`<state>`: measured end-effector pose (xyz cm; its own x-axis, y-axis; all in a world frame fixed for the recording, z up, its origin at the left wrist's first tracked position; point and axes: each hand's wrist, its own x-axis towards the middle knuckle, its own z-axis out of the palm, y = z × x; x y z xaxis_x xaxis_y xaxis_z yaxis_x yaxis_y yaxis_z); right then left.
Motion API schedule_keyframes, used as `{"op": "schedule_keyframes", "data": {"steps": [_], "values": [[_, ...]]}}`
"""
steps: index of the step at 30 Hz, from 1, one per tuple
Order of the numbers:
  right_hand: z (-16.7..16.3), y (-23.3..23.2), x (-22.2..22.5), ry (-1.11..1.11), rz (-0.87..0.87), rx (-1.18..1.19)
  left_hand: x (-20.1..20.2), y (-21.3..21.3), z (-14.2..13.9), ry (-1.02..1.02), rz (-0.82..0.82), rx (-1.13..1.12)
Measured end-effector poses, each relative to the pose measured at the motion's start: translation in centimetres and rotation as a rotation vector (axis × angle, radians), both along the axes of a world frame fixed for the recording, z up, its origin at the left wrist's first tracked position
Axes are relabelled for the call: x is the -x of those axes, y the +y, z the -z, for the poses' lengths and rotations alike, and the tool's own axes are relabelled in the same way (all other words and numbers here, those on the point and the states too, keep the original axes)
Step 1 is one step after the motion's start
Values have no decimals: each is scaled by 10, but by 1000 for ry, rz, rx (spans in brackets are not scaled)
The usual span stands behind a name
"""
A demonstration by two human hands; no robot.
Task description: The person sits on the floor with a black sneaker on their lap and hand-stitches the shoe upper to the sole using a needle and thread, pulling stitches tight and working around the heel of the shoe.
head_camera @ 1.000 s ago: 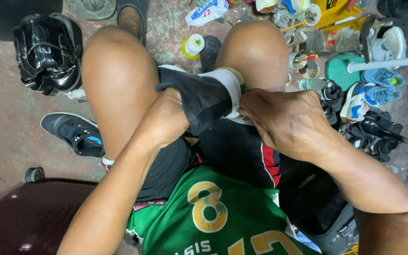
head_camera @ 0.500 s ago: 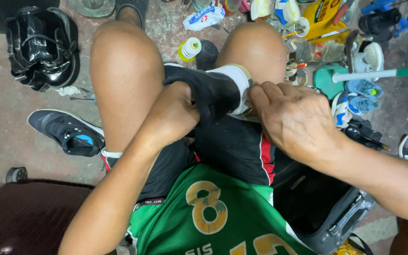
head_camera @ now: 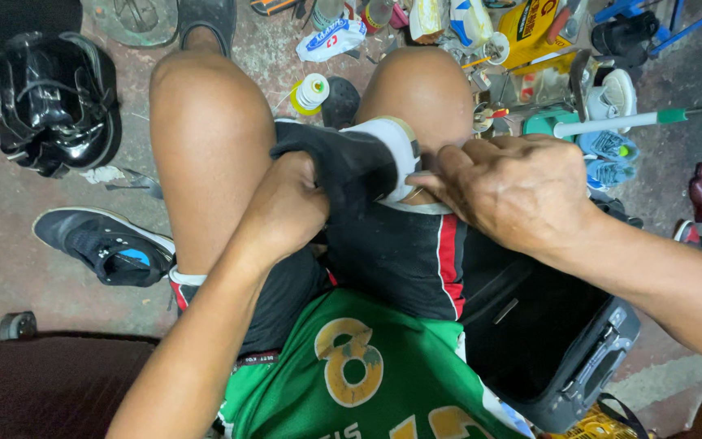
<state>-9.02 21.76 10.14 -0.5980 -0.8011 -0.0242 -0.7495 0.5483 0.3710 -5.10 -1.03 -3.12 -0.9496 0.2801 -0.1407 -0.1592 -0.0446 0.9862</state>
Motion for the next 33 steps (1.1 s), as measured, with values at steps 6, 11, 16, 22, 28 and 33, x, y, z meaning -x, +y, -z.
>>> {"op": "schedule_keyframes", "data": {"steps": [6, 11, 16, 22, 28, 33], "values": [[-6, 18, 11, -52, -20, 131, -9, -1, -15, -166, -80, 132], [-9, 38, 16, -227, 148, 236, -39, -6, -56, 30, -345, 302], [3, 39, 5, -324, 179, 392, -57, -3, -92, 243, -553, 649], [6, 35, 1, -346, 151, 505, -41, 33, -111, 644, -335, 722], [6, 37, 3, -330, 134, 536, -18, 46, -98, 743, -258, 833], [13, 35, 4, -255, 143, 504, -19, 38, -95, 659, -176, 713]]}}
